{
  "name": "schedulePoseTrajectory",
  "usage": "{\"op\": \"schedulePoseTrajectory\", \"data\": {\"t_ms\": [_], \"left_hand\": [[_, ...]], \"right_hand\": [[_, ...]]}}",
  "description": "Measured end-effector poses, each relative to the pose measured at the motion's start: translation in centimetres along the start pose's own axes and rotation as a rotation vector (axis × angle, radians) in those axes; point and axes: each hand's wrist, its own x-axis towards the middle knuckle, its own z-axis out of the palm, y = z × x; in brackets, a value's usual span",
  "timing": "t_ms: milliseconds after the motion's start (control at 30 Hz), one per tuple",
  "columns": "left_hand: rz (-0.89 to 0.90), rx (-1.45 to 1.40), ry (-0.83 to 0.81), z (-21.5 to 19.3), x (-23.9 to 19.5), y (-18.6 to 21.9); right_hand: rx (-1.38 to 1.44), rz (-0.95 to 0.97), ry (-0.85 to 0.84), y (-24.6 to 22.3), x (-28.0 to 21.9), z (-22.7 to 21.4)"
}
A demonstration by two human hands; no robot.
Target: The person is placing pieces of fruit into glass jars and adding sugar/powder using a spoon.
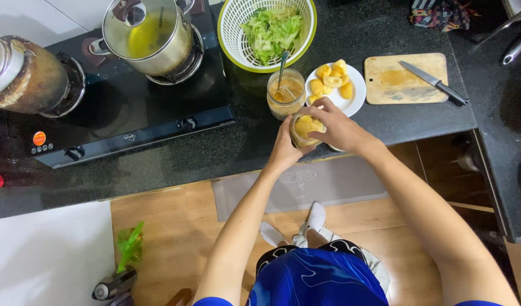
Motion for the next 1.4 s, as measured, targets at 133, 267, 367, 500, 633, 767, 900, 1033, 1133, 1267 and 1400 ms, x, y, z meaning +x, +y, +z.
{"op": "schedulePoseTrajectory", "data": {"t_ms": [133, 267, 367, 500, 633, 767, 900, 1033, 1133, 1267, 1400], "left_hand": [[0.02, -0.008, 0.024, 0.4, 0.0, -0.8], [0.05, -0.008, 0.025, 0.6, 0.0, -1.5], [0.097, 0.004, 0.035, 0.8, 0.0, -2.2], [0.131, -0.01, 0.037, 0.8, -0.2, -2.1], [0.097, -0.001, 0.041, 0.7, -0.2, -1.8], [0.074, 0.013, 0.024, 0.3, -0.1, -1.2], [0.03, -0.007, -0.006, 0.1, -0.3, -0.6], [0.041, -0.003, 0.005, 0.3, -0.4, -0.9], [0.036, 0.02, 0.004, 0.3, -0.2, -1.1], [0.063, 0.032, 0.01, 0.5, -0.2, -1.6], [0.044, 0.031, -0.002, 0.4, -0.2, -1.3]], "right_hand": [[0.012, 0.144, -0.03, 0.2, 0.2, 0.8], [0.177, 0.197, 0.074, 3.5, 0.2, 1.2], [0.371, 0.262, 0.224, 8.2, 0.0, 1.1], [0.188, 0.402, 0.338, 14.9, 0.4, 1.5], [-0.036, 0.312, 0.375, 19.2, 2.2, 2.8], [-0.334, 0.14, 0.331, 19.9, 5.2, 2.0], [-0.327, 0.265, 0.092, 22.1, 6.7, 2.5], [-0.503, 0.387, 0.017, 21.2, 5.9, 2.4], [-0.415, 0.373, -0.004, 20.9, 5.5, 2.7], [-0.387, 0.398, 0.019, 19.6, 6.0, 3.2], [-0.288, 0.535, -0.022, 19.7, 6.2, 3.7]]}}
